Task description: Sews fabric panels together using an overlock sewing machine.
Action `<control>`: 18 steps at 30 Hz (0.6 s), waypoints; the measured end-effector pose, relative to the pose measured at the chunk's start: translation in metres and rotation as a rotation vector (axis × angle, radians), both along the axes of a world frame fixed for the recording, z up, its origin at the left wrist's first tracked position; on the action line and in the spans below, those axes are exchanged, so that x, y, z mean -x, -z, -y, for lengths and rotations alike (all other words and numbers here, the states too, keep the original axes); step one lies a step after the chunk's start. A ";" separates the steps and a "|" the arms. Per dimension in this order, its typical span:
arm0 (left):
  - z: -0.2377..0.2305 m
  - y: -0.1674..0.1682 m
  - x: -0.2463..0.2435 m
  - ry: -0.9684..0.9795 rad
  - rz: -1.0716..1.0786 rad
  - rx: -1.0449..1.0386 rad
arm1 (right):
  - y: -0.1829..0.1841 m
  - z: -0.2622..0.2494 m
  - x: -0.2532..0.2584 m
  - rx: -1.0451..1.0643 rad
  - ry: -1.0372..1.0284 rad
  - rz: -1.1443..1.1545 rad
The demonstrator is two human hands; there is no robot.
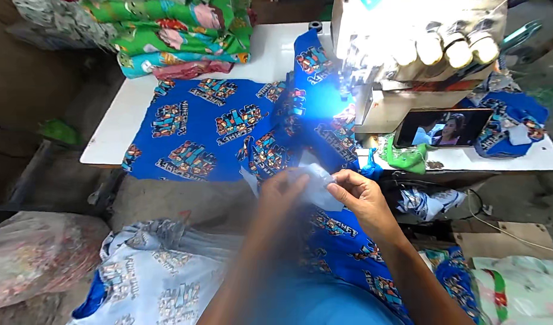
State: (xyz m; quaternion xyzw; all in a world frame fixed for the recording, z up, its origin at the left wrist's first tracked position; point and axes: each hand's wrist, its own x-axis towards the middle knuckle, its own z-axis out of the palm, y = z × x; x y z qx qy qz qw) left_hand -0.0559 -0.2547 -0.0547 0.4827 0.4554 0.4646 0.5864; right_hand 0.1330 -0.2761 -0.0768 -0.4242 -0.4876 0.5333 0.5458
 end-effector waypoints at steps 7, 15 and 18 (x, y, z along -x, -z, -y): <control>-0.007 0.000 0.002 -0.003 -0.081 -0.069 | -0.003 -0.001 0.001 -0.107 0.033 0.169; -0.014 -0.005 0.001 0.046 -0.195 -0.074 | -0.002 -0.005 0.003 -0.150 0.044 0.252; -0.017 -0.005 0.000 0.031 -0.210 -0.105 | -0.001 -0.007 0.003 -0.120 0.040 0.203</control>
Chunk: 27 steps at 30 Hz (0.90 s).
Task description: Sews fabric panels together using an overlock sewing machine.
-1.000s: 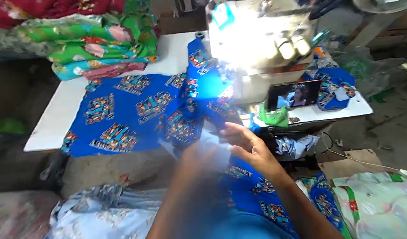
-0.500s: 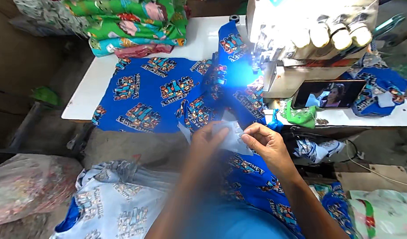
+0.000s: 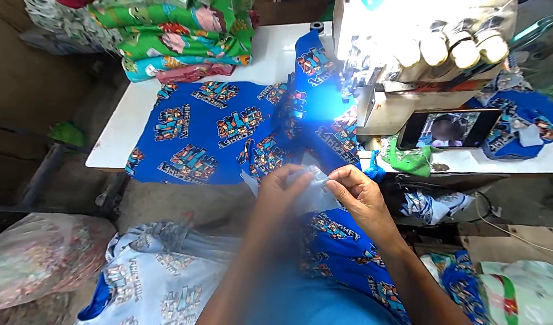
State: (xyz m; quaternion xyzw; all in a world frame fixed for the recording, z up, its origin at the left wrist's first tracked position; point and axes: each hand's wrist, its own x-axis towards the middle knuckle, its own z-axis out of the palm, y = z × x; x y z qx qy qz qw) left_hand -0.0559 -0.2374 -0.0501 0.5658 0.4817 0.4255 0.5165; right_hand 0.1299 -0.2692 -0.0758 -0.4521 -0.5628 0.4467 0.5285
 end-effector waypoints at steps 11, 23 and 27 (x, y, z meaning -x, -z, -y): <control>-0.015 -0.001 -0.007 -0.059 -0.239 -0.315 | 0.017 -0.001 0.001 0.031 -0.018 -0.130; -0.144 -0.046 -0.050 0.391 -0.549 -1.014 | 0.031 -0.051 -0.010 -0.165 0.462 0.024; -0.132 -0.056 -0.043 0.346 -0.689 -0.874 | 0.030 -0.053 -0.014 -0.111 0.295 -0.123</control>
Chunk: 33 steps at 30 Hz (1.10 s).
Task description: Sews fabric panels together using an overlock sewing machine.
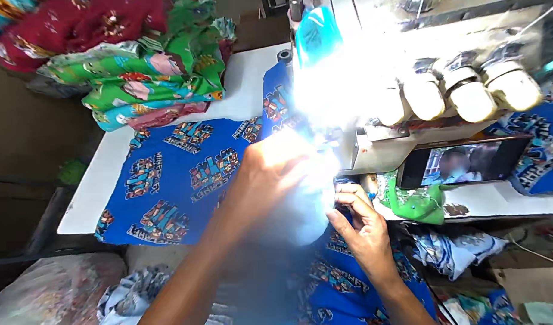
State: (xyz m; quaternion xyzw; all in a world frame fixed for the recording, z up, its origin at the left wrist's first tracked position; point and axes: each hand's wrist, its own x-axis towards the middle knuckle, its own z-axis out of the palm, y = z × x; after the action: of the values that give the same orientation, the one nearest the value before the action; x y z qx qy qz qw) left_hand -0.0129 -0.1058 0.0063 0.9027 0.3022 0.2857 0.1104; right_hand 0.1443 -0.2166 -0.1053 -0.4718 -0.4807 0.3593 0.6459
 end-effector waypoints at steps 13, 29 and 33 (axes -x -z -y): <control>-0.005 -0.010 0.003 -0.055 -0.050 0.069 | -0.004 -0.003 0.004 -0.008 0.051 -0.012; -0.005 0.006 -0.003 -0.116 0.039 -0.010 | -0.029 -0.003 0.008 -0.007 0.091 -0.046; -0.022 0.011 -0.010 -0.139 0.085 0.007 | -0.035 -0.003 0.007 -0.027 0.095 -0.039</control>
State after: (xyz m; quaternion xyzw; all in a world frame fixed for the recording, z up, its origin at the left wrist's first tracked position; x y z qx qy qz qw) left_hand -0.0027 -0.0840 -0.0049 0.8661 0.3602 0.3298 0.1063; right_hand 0.1373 -0.2134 -0.0704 -0.4782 -0.4500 0.3307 0.6779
